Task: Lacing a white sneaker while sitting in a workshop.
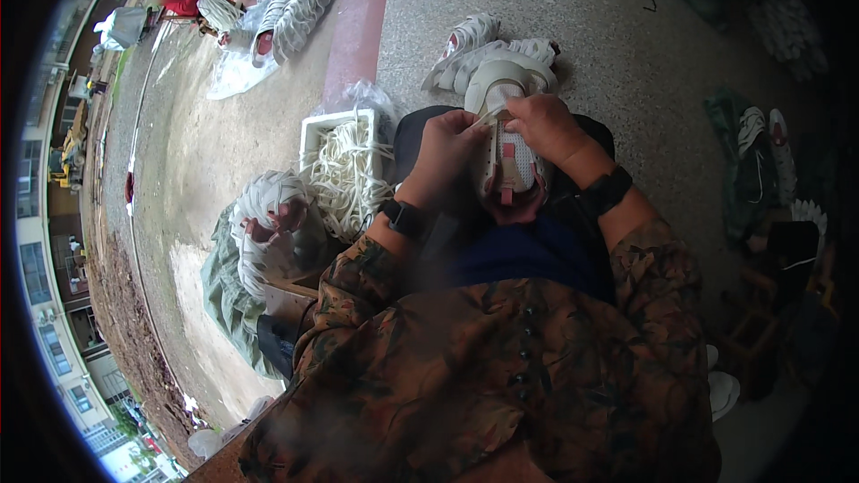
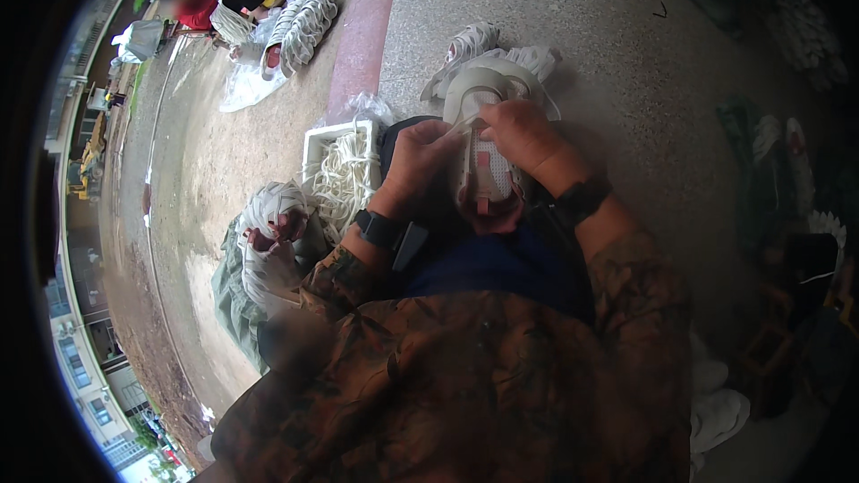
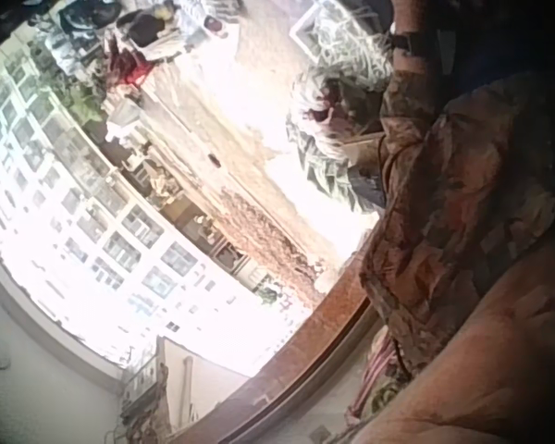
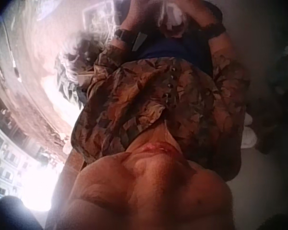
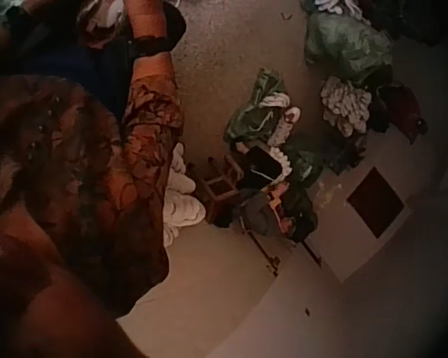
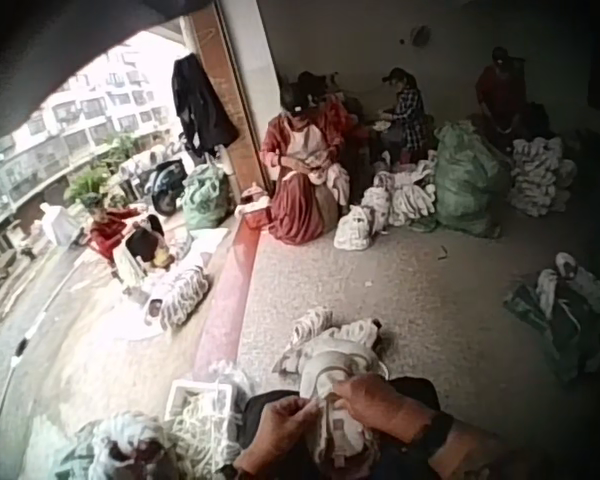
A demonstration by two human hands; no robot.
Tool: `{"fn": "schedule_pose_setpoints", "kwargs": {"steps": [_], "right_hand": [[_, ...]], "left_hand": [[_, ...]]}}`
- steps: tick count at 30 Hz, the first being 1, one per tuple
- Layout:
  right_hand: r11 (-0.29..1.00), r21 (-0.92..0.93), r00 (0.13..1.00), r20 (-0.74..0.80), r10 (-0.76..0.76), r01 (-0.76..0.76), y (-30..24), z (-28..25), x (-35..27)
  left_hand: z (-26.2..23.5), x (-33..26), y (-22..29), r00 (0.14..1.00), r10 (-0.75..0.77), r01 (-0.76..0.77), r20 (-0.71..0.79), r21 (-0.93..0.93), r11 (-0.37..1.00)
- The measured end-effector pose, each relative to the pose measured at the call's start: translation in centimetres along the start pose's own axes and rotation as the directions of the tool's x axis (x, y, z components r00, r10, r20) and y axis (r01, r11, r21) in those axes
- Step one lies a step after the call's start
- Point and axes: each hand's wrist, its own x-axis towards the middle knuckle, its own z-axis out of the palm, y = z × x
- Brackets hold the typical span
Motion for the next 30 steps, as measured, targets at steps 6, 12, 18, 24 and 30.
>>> {"fn": "schedule_pose_setpoints", "kwargs": {"steps": [6,12,18,24,30], "right_hand": [[0.996,0.048,0.997,-0.013,0.082,-0.081,0.2,0.8,0.4],[0.939,0.249,0.971,0.061,0.231,-0.239,1.2,0.8,1.0],[0.906,0.298,0.954,0.12,0.276,-0.3,2.2,1.1,0.9],[0.887,0.356,0.955,0.144,0.26,-0.295,2.4,1.0,0.7],[0.887,0.35,0.951,0.174,0.254,-0.301,2.4,0.6,0.8]], "left_hand": [[0.4,0.3,0.2,0.993,0.102,-0.085,-0.062,0.225,0.971],[0.3,1.6,-0.5,0.961,0.274,-0.219,-0.026,0.53,0.819],[0.1,4.1,-2.1,0.829,0.494,-0.43,0.261,0.862,0.267],[0.4,4.9,-2.4,0.837,0.441,-0.37,0.324,0.929,0.022],[0.8,4.8,-1.4,0.86,0.38,-0.382,0.342,0.924,0.032]]}}
